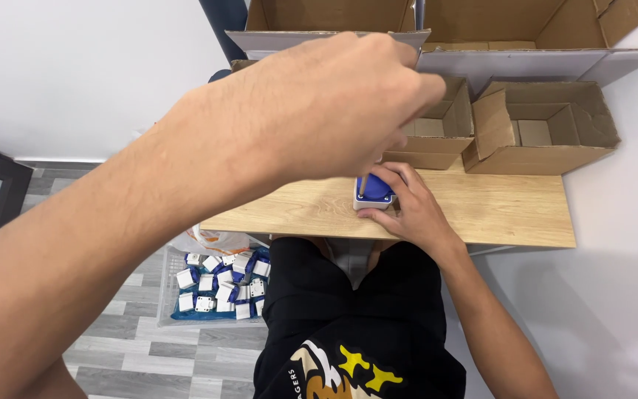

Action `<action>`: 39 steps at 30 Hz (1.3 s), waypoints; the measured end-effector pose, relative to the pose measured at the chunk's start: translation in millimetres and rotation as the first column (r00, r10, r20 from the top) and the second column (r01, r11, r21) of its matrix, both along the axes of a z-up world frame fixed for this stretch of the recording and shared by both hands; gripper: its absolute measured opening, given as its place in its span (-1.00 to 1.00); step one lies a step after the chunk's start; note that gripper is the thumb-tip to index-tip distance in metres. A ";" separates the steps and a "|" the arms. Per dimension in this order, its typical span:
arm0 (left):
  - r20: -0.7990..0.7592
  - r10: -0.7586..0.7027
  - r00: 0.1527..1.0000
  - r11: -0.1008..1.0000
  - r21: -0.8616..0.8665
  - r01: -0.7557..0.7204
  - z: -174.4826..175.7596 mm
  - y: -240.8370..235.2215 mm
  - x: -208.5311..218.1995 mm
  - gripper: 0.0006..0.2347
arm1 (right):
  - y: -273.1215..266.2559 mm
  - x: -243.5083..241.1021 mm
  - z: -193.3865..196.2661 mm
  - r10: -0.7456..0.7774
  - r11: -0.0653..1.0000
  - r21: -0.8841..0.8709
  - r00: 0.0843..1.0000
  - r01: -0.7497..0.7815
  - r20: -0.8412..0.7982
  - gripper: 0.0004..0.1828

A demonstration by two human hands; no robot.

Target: Assembling electrical components using a screwdriver and organizing them into cardboard boxes.

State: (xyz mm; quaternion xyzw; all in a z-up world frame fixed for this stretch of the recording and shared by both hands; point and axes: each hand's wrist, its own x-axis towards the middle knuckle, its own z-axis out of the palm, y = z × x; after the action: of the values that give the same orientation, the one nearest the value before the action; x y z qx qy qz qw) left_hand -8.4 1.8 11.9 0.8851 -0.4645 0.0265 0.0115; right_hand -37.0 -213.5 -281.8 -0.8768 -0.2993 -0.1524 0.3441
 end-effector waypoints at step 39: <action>-0.150 0.027 0.988 0.998 0.054 -0.019 -8.7 -7.3 -6.3 -0.65 | -1.3 0.2 -8.8 -0.062 0.998 -0.027 0.998 0.062 0.020 -0.26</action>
State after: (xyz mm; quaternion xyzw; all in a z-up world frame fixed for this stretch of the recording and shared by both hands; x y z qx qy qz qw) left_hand -14.7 -5.4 3.2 0.8899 -0.4526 -0.0524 0.0228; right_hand -36.8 -214.8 -290.6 -0.8888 -0.2772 -0.1670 0.3244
